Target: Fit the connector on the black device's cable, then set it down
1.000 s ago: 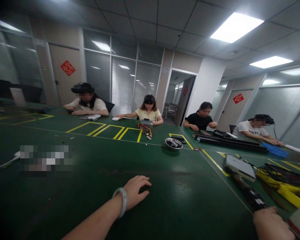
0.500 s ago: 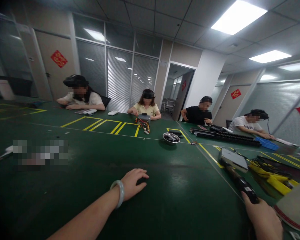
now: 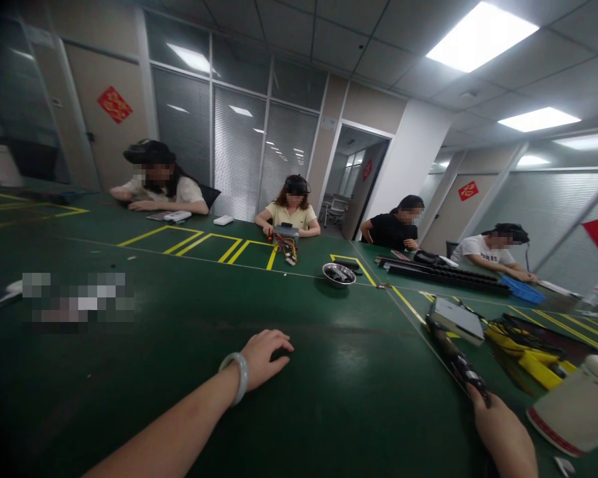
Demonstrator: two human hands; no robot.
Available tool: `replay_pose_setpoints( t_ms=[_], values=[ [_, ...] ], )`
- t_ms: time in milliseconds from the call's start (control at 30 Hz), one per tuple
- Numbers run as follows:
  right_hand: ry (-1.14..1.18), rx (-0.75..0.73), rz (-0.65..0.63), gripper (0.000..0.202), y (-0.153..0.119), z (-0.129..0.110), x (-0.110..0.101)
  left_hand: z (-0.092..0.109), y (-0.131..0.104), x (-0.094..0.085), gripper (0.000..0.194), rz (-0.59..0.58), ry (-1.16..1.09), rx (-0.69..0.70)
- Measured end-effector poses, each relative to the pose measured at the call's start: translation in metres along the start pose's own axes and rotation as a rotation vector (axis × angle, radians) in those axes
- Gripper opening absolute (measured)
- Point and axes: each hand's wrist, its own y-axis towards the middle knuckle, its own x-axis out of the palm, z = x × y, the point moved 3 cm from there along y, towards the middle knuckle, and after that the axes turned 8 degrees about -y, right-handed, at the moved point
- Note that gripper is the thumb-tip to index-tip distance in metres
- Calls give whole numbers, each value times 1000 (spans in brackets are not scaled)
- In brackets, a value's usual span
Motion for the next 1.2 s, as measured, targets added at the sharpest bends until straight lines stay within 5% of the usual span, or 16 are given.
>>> replay_pose_setpoints(
  t_ms=[67,200,467,600,700,867,1200],
  values=[
    [82,49,-114,68,-14,-16,-6,-1,1,2,27,-10,2,-10],
    [244,-108,-183,66,-47,-77,-24,-4,3,5,29,25,-3,-11],
    [519,-606,-288,48,-126,-263,-64,4,-2,-3,49,250,17,98],
    [570,-876,-302,38,-169,-355,-88,6,-3,-7,39,326,99,164],
    [563,-959,-251,34,-187,-401,-96,-3,-2,-11,30,350,138,79],
    [545,-964,-209,29,-189,-428,-90,-14,0,-18,31,380,171,-25],
    [461,-901,-36,36,-189,-404,-115,-16,1,-15,28,374,233,-4]
  ],
)
